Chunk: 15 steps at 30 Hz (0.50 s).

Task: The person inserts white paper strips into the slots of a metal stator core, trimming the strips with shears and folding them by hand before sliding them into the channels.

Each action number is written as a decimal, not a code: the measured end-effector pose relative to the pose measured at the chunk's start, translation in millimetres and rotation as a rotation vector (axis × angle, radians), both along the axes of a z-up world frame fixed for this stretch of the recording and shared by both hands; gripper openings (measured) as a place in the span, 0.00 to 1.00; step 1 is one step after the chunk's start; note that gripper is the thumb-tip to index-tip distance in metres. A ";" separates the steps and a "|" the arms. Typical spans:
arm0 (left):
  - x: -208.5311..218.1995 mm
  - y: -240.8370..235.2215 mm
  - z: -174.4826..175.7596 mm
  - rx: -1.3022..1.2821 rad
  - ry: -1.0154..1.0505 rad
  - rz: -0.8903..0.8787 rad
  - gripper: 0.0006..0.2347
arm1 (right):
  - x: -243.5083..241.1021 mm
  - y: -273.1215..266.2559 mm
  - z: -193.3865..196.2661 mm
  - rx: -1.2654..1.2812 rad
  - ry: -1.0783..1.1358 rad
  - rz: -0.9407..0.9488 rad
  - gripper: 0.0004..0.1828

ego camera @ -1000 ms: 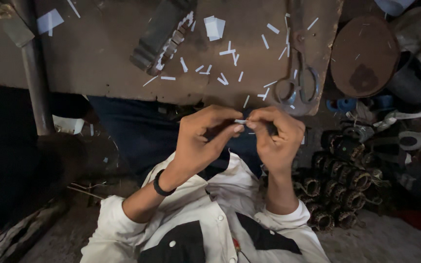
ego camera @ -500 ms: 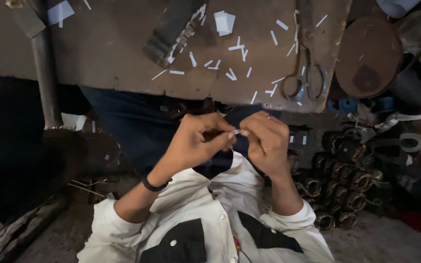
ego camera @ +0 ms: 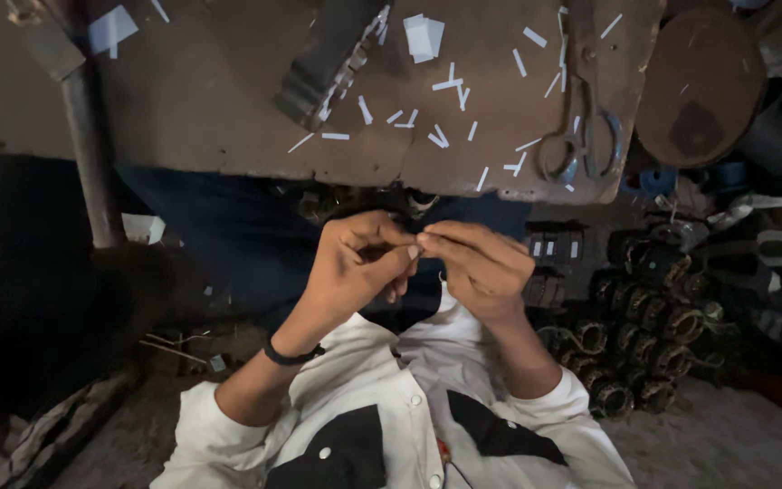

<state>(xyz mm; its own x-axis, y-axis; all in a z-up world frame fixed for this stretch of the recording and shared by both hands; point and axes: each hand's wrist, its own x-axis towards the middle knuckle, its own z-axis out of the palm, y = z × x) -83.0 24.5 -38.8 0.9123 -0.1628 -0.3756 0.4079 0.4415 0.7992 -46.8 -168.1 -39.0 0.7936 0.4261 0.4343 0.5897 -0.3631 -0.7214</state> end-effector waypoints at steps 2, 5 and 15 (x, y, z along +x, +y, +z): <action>5.1 2.0 15.2 0.194 -0.074 -0.018 0.02 | 1.9 1.9 -4.6 0.029 -0.001 -0.051 0.15; 10.8 18.3 51.1 0.713 -0.394 0.119 0.05 | 11.2 6.8 -7.6 0.171 0.164 -0.154 0.11; 128.2 79.1 105.2 1.244 -0.952 0.053 0.04 | 39.7 52.9 26.7 0.106 0.108 -0.158 0.08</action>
<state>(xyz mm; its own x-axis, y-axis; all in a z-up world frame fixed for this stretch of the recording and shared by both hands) 45.2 103.6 66.4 0.8778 -0.1623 0.4507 -0.4337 -0.6690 0.6037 -7.1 -115.1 -12.3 0.8913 0.2488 0.3791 0.4487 -0.3637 -0.8163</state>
